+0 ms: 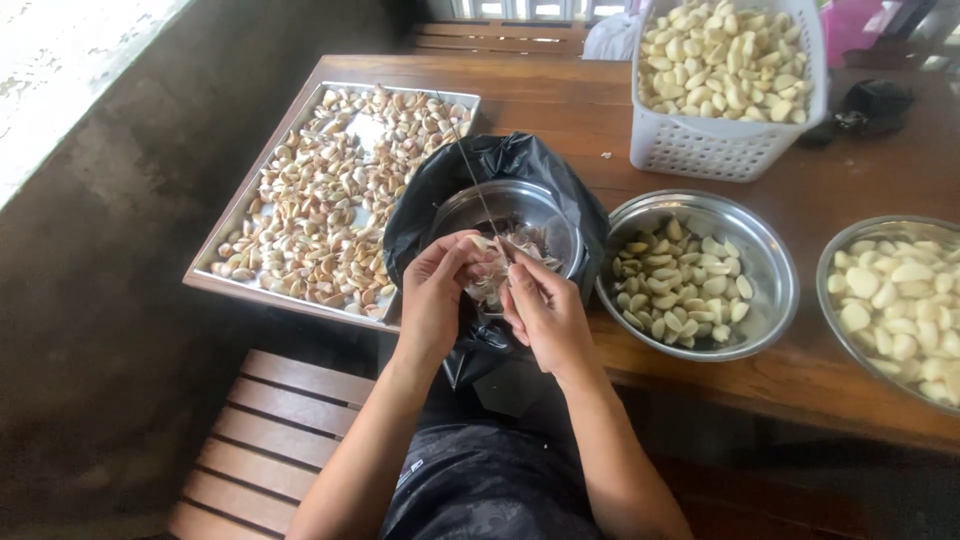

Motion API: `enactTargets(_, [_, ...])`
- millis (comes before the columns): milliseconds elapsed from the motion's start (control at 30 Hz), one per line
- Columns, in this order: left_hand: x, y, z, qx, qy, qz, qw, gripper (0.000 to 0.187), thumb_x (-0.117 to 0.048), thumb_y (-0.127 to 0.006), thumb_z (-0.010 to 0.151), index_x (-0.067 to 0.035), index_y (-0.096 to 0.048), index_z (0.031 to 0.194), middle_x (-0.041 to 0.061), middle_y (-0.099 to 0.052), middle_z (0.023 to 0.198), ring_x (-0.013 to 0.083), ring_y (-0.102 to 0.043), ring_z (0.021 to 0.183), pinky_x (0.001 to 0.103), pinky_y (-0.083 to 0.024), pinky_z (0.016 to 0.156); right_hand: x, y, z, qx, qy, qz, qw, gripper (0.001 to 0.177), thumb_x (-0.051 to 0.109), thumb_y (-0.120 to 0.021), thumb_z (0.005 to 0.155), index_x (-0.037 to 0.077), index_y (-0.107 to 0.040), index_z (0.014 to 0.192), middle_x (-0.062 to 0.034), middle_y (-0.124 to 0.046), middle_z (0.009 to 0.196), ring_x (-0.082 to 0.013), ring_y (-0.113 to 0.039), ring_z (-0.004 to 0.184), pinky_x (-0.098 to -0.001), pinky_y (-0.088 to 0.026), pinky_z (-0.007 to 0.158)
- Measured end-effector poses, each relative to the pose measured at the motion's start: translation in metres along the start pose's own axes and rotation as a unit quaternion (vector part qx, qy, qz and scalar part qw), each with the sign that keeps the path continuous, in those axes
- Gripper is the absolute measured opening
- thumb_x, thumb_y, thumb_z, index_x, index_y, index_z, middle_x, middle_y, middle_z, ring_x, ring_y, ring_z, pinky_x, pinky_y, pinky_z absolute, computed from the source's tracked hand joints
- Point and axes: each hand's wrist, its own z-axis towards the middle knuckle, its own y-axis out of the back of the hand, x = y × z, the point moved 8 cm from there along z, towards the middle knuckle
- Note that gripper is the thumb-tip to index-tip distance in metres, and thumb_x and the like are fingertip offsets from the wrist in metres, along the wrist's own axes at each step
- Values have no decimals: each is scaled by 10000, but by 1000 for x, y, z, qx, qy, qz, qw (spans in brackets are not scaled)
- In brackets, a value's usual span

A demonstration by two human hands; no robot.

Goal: Manually peeling garlic cloves by trimming the ends with a knife and removing the skin.

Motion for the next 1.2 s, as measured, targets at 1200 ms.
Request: enactTargets(1200, [10,-7,6,-35,43,4,998,381,-79,-560,983,101,-673,1299,135,-751,932,167,-690,793,247,-557,777,7,3,27,150,-113,-95,978,517,282,-499,1028,65,-561,1494,-28,-511,760,-91,-484,678,-224,-477,590])
